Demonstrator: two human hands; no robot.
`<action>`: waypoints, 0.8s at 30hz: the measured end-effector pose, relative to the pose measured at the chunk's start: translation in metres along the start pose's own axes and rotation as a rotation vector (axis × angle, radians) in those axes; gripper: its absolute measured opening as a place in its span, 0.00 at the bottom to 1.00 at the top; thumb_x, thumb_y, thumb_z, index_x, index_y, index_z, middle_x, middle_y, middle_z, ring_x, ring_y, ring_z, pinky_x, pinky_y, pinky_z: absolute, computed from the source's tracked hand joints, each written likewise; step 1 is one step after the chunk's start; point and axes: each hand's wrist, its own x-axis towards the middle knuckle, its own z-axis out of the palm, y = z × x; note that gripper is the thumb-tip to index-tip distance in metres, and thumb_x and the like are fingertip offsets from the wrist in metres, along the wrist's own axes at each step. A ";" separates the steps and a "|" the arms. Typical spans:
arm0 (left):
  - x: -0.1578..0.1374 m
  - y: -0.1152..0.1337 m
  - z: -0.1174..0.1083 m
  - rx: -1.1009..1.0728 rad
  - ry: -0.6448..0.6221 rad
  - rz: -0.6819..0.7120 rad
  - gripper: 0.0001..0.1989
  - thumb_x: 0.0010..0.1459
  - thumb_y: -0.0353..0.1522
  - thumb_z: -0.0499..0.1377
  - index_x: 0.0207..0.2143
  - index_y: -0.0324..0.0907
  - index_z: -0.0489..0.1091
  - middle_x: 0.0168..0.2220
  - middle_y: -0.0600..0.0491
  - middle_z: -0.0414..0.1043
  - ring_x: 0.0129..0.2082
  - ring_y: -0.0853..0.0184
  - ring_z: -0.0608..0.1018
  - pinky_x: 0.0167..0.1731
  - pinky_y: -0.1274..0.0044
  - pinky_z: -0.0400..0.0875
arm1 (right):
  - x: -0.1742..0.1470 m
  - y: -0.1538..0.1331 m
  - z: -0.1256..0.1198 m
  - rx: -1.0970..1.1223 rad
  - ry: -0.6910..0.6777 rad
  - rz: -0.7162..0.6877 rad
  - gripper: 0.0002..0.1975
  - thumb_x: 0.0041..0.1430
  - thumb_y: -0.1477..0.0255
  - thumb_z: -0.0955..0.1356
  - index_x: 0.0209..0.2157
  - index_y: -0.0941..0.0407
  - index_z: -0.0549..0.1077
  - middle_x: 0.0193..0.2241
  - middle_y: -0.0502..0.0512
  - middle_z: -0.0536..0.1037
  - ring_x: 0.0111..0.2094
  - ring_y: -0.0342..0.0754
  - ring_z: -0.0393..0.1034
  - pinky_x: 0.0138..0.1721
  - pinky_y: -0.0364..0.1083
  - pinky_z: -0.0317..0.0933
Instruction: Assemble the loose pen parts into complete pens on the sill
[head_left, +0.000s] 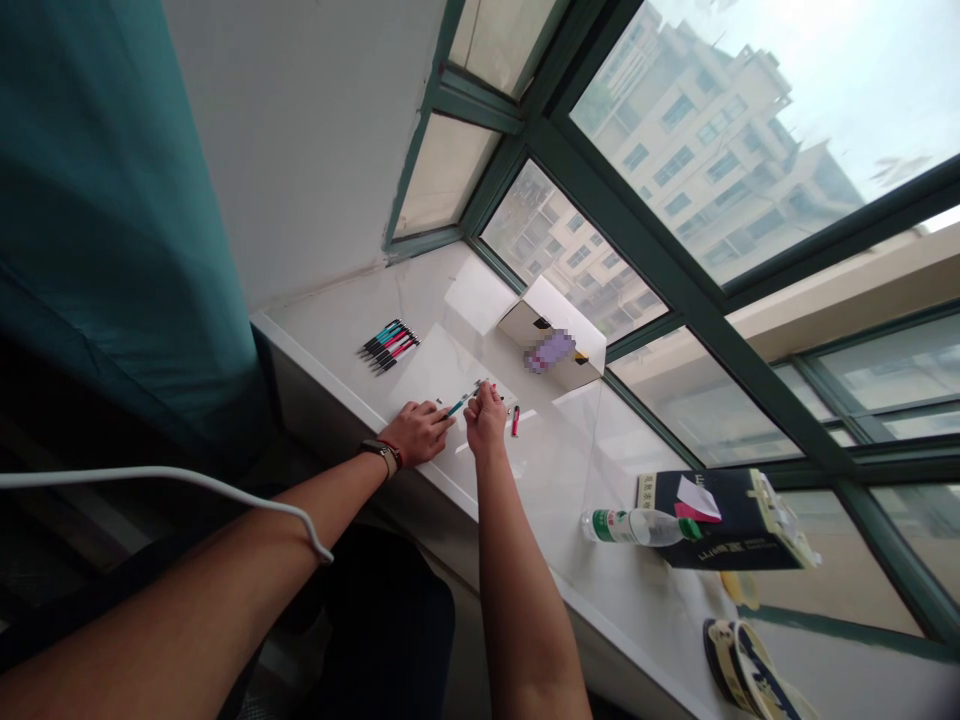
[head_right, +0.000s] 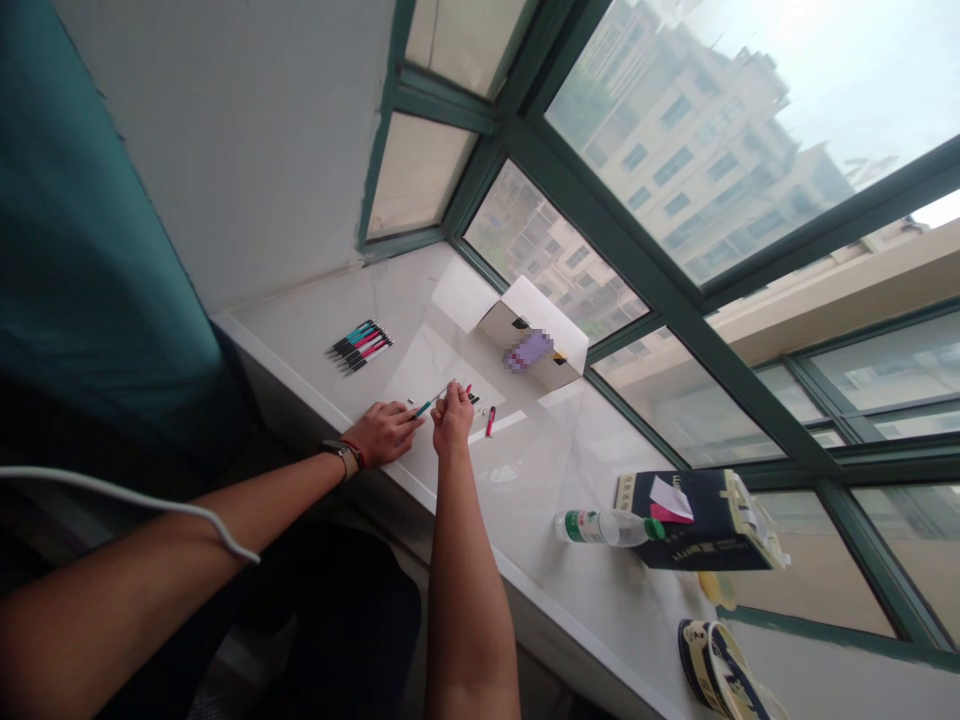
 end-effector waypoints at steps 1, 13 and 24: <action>0.000 0.000 0.000 -0.001 0.001 0.000 0.19 0.63 0.34 0.52 0.55 0.49 0.70 0.56 0.48 0.72 0.51 0.57 0.70 0.45 0.64 0.62 | 0.000 0.001 0.000 0.004 -0.002 0.002 0.16 0.56 0.61 0.71 0.30 0.52 0.60 0.19 0.37 0.47 0.16 0.37 0.41 0.15 0.36 0.43; 0.000 0.000 0.000 0.000 0.007 0.001 0.19 0.62 0.34 0.52 0.55 0.49 0.71 0.56 0.48 0.72 0.50 0.57 0.71 0.44 0.64 0.64 | -0.001 -0.001 -0.001 -0.061 0.044 0.002 0.15 0.58 0.60 0.69 0.31 0.52 0.61 0.19 0.37 0.47 0.16 0.37 0.42 0.16 0.37 0.43; 0.000 0.000 0.000 0.011 0.009 0.005 0.19 0.64 0.34 0.50 0.54 0.47 0.71 0.56 0.48 0.72 0.50 0.57 0.71 0.43 0.63 0.64 | 0.000 0.000 -0.003 -0.010 0.036 -0.030 0.15 0.58 0.59 0.70 0.31 0.52 0.62 0.18 0.37 0.46 0.15 0.37 0.42 0.15 0.36 0.44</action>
